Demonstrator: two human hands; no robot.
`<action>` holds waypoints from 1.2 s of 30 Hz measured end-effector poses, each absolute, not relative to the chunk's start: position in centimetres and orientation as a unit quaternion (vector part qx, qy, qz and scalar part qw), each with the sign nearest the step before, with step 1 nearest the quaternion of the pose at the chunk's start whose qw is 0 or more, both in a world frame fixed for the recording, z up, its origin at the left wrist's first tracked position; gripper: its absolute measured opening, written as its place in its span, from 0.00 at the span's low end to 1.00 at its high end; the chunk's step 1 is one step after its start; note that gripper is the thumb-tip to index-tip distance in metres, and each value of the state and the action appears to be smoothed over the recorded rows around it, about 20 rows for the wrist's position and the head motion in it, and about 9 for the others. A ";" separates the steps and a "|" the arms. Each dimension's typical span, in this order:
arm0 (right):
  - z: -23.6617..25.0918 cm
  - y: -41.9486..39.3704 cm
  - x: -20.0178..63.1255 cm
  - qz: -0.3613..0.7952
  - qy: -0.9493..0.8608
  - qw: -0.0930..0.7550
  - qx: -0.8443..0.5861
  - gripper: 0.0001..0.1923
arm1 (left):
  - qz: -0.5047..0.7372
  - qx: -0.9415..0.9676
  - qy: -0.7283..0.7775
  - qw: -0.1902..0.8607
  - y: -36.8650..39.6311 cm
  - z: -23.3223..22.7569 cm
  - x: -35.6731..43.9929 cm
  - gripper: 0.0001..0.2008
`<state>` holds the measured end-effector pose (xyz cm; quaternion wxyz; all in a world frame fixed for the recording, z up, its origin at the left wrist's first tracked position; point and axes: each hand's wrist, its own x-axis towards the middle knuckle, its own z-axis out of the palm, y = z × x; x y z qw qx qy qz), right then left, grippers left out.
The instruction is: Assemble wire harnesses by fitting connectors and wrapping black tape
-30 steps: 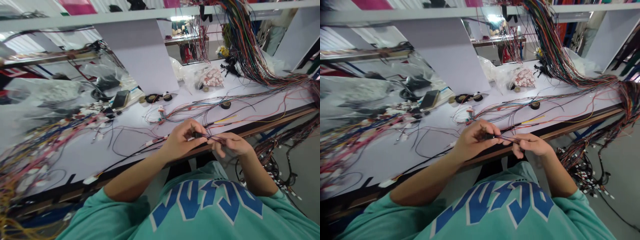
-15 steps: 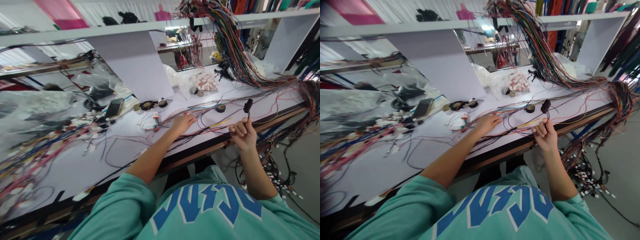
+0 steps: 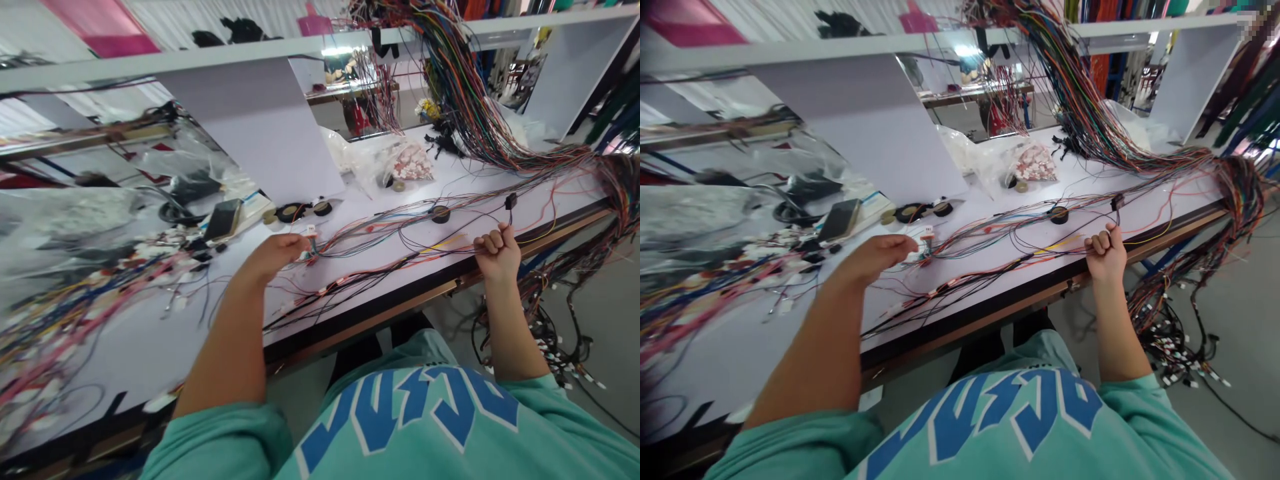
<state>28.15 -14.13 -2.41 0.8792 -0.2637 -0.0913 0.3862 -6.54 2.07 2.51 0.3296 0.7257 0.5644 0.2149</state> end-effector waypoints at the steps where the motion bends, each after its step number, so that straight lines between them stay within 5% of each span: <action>1: -2.5 -14.2 28.4 0.384 -0.096 0.879 -0.266 0.15 | 0.200 0.718 0.562 0.360 2.0 3.0 -7.6 0.11; 11: -3.2 -14.1 29.5 0.366 -0.110 0.885 -0.267 0.13 | 0.310 0.585 0.535 0.525 2.0 4.4 -15.2 0.28; 17: -3.1 -14.6 30.1 0.358 -0.077 0.895 -0.253 0.13 | 0.446 0.509 0.537 0.503 2.6 3.0 -16.5 0.32; 25: -3.0 -14.5 30.0 0.361 -0.055 0.897 -0.251 0.12 | 0.600 0.395 0.581 0.384 4.5 1.0 -17.7 0.27; 36: -0.6 -17.0 29.1 0.385 -0.196 0.867 -0.249 0.06 | 0.528 0.519 0.451 0.499 10.0 7.4 -2.4 0.08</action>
